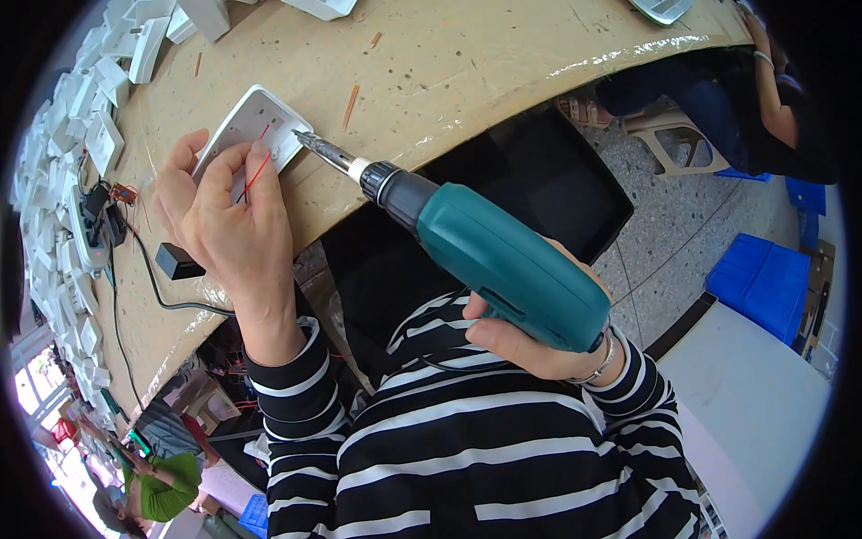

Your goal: Soldering electrical wires into small white plastic housings at a manual assembly workstation.

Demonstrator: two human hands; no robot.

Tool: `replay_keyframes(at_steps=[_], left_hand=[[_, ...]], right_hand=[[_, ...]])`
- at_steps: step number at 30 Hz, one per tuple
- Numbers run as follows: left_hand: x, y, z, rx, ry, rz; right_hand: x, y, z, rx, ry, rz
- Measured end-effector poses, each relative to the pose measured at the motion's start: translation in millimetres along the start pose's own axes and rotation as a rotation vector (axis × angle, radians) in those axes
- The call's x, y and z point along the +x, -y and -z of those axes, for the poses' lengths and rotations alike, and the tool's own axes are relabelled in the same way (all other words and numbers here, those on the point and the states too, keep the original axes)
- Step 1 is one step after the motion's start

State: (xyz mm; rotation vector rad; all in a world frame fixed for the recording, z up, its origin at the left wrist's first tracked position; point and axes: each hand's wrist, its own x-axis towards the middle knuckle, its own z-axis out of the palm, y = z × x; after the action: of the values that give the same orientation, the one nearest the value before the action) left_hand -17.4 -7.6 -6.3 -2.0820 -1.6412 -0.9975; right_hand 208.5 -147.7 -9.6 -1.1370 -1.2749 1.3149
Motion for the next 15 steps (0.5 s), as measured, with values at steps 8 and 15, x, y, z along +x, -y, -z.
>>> replay_keyframes(at_steps=[8,15], left_hand=[[2,-3,-1,0.036,0.017,0.032],[3,-2,-1,0.001,0.026,0.037]], right_hand=[[7,2,0,0.018,0.075,-0.020],[14,9,1,-0.061,0.116,-0.105]])
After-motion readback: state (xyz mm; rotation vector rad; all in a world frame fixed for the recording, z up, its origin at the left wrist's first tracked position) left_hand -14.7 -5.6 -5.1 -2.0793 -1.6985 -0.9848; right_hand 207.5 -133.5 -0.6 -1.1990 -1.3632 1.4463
